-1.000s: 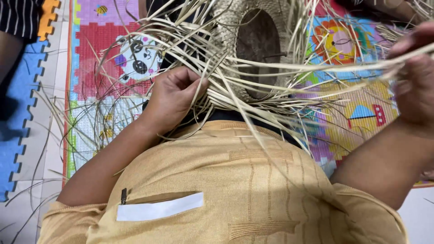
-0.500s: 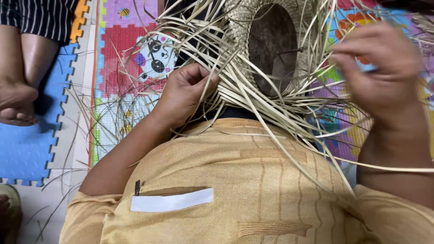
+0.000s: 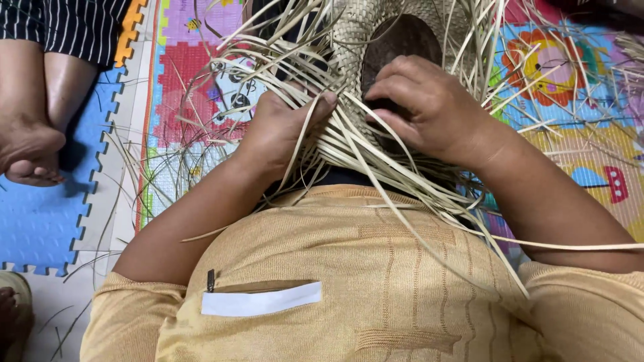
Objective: Weaving a hat from dried plant fibers while sitting on the floor.
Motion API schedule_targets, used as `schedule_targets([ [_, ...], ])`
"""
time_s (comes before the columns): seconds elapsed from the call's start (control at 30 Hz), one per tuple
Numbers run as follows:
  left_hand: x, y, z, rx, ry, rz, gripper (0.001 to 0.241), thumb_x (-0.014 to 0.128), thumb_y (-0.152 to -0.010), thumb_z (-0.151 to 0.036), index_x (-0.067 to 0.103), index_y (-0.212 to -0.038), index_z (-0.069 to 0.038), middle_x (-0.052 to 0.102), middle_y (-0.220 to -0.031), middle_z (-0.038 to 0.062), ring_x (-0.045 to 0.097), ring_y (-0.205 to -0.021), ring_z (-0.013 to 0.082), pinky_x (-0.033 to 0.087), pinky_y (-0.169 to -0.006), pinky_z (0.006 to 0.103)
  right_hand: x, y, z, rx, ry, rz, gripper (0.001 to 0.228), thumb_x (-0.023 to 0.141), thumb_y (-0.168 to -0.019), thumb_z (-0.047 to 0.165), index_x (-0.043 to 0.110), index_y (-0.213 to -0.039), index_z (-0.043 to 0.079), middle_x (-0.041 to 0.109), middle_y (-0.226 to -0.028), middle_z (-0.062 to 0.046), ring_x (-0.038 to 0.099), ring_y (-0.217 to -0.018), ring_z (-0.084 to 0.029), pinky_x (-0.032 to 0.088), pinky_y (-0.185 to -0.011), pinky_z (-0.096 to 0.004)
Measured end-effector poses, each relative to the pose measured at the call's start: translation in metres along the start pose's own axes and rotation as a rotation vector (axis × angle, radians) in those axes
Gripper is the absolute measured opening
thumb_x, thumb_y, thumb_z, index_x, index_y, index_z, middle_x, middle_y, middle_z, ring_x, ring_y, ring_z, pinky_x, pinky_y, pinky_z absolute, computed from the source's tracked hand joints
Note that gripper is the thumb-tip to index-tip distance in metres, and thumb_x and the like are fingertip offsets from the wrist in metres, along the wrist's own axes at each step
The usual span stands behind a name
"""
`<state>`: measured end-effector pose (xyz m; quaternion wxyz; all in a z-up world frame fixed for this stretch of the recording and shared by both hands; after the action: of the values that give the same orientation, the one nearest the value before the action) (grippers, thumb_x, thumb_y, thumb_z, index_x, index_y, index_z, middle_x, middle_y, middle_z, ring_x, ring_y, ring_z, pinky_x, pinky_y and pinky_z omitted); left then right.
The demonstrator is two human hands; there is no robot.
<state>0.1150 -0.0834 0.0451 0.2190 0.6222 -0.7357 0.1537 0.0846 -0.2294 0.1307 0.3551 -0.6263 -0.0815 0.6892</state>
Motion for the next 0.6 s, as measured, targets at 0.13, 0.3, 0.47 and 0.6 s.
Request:
schedule_targets([
  [0.13, -0.005, 0.004, -0.006, 0.008, -0.114, -0.034, 0.026, 0.08, -0.085, -0.018, 0.072, -0.101, 0.001, 0.075, -0.099, 0.009, 0.072, -0.088, 0.0198, 0.063, -0.082, 0.0344, -0.002, -0.006, 0.004, 0.029, -0.08, 0.053, 0.03, 0.076, -0.099, 0.016, 0.064, -0.119, -0.003, 0.063, -0.112, -0.021, 0.062, -0.102, -0.037, 0.049, -0.088, -0.046],
  [0.3, -0.013, 0.004, -0.003, 0.022, -0.175, -0.05, 0.018, 0.079, -0.087, -0.017, 0.075, -0.094, -0.001, 0.075, -0.092, 0.006, 0.071, -0.082, 0.0158, 0.061, -0.076, 0.0291, -0.022, -0.012, 0.01, 0.006, -0.152, -0.01, 0.033, 0.076, -0.1, 0.011, 0.063, -0.123, -0.008, 0.065, -0.112, -0.024, 0.062, -0.103, -0.038, 0.052, -0.092, -0.047],
  [0.47, 0.0, 0.006, -0.006, 0.082, 0.025, 0.077, 0.038, 0.081, -0.085, -0.018, 0.07, -0.115, 0.003, 0.075, -0.112, 0.015, 0.074, -0.098, 0.0263, 0.064, -0.092, 0.0417, 0.001, -0.02, 0.01, -0.009, 0.029, 0.079, 0.033, 0.077, -0.099, 0.01, 0.065, -0.128, 0.0, 0.059, -0.111, -0.019, 0.061, -0.099, -0.036, 0.049, -0.086, -0.047],
  [0.6, -0.002, 0.004, -0.006, 0.131, 0.027, 0.12, 0.04, 0.084, -0.085, -0.023, 0.071, -0.114, 0.0, 0.075, -0.113, 0.012, 0.073, -0.099, 0.0219, 0.061, -0.092, 0.0358, 0.013, -0.032, 0.018, -0.045, 0.076, 0.079, 0.034, 0.07, -0.105, 0.027, 0.066, -0.124, 0.0, 0.056, -0.103, -0.018, 0.056, -0.09, -0.036, 0.045, -0.078, -0.047],
])
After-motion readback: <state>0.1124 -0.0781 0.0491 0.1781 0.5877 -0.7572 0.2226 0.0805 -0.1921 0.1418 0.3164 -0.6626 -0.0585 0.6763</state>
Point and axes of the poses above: each hand's wrist, its own y-axis away from the middle knuckle, its own x-axis out of the palm, z = x × y, the point moved 10 cm from there along -y, towards the middle knuckle
